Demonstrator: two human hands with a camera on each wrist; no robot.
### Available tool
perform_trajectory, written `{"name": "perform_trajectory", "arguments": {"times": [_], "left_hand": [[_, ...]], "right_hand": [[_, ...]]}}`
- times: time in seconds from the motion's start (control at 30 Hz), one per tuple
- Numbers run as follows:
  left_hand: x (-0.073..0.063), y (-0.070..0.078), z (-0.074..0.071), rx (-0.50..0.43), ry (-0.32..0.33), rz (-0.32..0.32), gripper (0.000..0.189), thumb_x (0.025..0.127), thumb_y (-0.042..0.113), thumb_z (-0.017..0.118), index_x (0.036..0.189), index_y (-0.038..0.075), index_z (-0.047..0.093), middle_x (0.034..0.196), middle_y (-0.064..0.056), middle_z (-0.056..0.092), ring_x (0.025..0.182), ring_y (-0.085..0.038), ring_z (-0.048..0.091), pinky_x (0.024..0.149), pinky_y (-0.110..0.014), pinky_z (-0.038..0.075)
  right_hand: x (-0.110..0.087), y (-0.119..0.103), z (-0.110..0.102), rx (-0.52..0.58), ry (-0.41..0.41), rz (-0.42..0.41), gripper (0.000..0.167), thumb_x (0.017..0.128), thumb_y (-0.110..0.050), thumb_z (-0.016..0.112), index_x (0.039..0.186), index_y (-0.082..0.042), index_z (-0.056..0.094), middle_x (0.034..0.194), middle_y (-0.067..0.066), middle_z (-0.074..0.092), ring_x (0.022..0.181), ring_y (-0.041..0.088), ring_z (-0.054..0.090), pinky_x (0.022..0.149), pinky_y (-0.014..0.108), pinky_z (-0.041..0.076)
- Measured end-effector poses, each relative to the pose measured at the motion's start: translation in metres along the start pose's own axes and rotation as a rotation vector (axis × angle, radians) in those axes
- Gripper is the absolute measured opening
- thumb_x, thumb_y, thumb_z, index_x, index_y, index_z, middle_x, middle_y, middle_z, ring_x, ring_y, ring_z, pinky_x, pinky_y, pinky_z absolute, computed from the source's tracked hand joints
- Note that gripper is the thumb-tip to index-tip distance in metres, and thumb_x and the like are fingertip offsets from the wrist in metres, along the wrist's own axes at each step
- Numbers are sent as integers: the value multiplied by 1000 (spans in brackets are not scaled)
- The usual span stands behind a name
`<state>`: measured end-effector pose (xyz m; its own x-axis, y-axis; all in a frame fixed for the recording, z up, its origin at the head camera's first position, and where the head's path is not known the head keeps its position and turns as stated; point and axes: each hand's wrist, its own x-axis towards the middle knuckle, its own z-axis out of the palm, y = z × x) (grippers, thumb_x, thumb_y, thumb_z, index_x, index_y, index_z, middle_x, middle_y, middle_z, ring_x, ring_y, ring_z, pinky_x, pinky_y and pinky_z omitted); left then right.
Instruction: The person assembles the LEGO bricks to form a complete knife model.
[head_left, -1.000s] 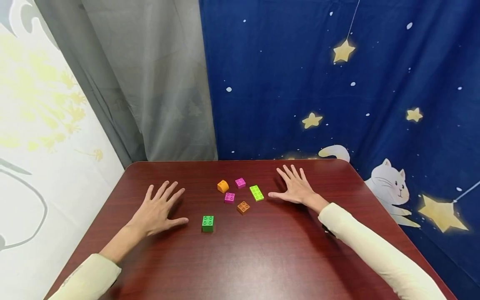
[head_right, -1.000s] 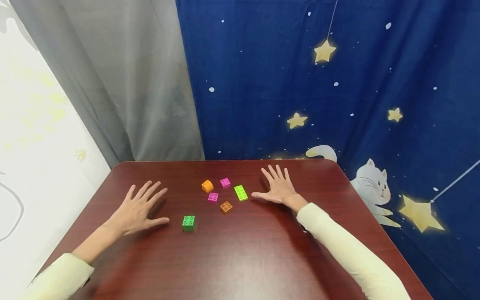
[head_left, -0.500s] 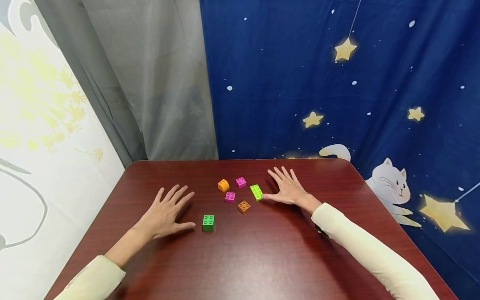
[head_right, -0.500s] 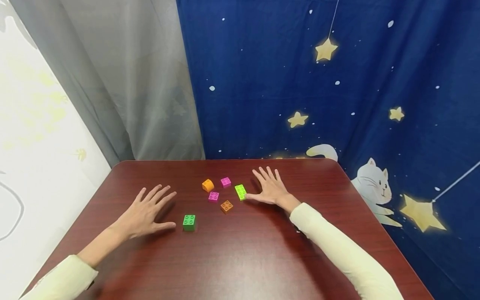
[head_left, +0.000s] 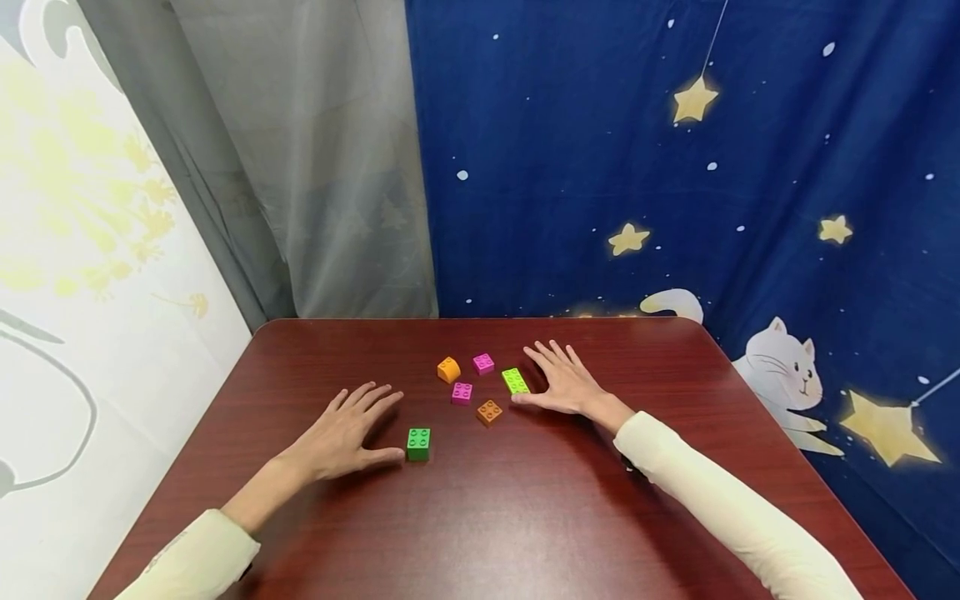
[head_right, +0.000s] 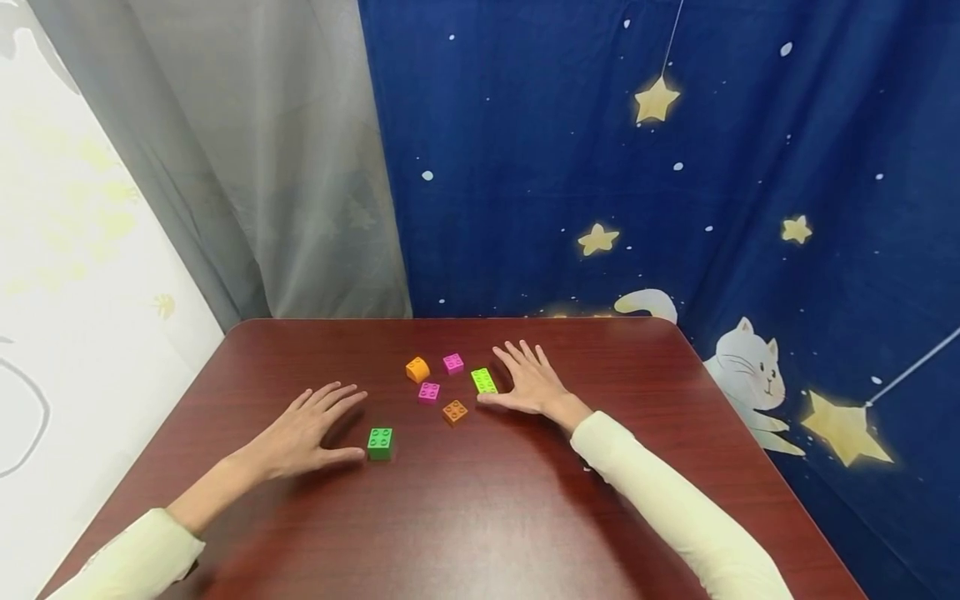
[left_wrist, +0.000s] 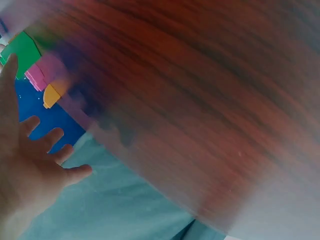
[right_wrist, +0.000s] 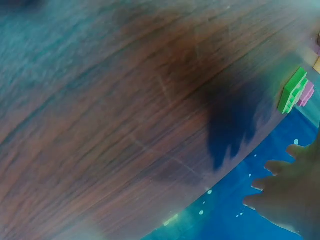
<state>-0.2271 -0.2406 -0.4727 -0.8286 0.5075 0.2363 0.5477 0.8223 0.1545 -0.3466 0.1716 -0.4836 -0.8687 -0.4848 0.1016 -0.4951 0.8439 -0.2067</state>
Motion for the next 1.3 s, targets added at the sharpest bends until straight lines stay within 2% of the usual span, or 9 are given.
{"name": "perform_trajectory", "arguments": {"times": [0.27, 0.43, 0.6, 0.73, 0.87, 1.0, 1.17, 1.3], "left_hand": [[4, 7, 1, -142, -38, 2, 87, 86, 61, 77, 155, 17, 48, 155, -10, 51, 146, -39, 39, 114, -69, 29], [5, 10, 1, -245, -73, -24, 82, 87, 57, 79, 153, 17, 51, 152, -8, 54, 146, -39, 40, 116, -64, 31], [7, 12, 2, -287, -87, -39, 76, 87, 55, 80, 149, 18, 56, 149, -7, 57, 146, -37, 41, 115, -61, 35], [12, 15, 4, -315, -79, -13, 72, 86, 53, 82, 144, 17, 62, 143, -2, 61, 144, -36, 45, 113, -59, 39], [18, 16, 7, -334, -79, 37, 64, 87, 47, 84, 138, 12, 66, 136, 0, 66, 140, -37, 49, 111, -58, 42], [23, 18, 9, -342, -85, 50, 57, 87, 42, 84, 133, 12, 70, 132, 0, 67, 137, -35, 52, 110, -56, 43], [25, 19, 11, -355, -82, 45, 44, 88, 37, 85, 124, 14, 73, 122, 4, 69, 124, -23, 58, 105, -48, 48], [24, 19, 12, -362, -84, 29, 35, 89, 34, 84, 117, 17, 73, 112, 9, 68, 112, -14, 59, 97, -41, 52]], "right_hand": [[3, -3, 4, 62, -55, -3, 107, 85, -79, 63, 163, -13, 34, 167, 14, 34, 156, 40, 22, 125, 57, 15], [5, -6, 8, 88, -85, 8, 104, 85, -77, 64, 163, -15, 34, 166, 8, 36, 155, 35, 26, 124, 52, 22], [7, -10, 9, 115, -65, 16, 100, 84, -75, 67, 161, -17, 39, 160, 11, 45, 149, 33, 38, 119, 54, 32], [8, -12, 10, 141, -40, 14, 99, 84, -71, 72, 158, -11, 44, 153, 13, 52, 141, 32, 47, 116, 50, 38], [9, -12, 11, 186, -33, 13, 93, 86, -62, 77, 154, -5, 48, 145, 15, 56, 131, 31, 53, 111, 48, 43], [10, -11, 10, 238, -38, 3, 84, 89, -47, 81, 151, 0, 50, 132, 15, 60, 118, 29, 57, 105, 46, 47], [14, -9, 9, 305, -21, -46, 72, 89, -31, 84, 144, 4, 56, 118, 14, 64, 105, 26, 61, 95, 42, 51], [15, -9, 9, 326, -24, -68, 62, 90, -22, 83, 141, 4, 59, 118, 15, 65, 105, 27, 63, 94, 43, 52]]}}
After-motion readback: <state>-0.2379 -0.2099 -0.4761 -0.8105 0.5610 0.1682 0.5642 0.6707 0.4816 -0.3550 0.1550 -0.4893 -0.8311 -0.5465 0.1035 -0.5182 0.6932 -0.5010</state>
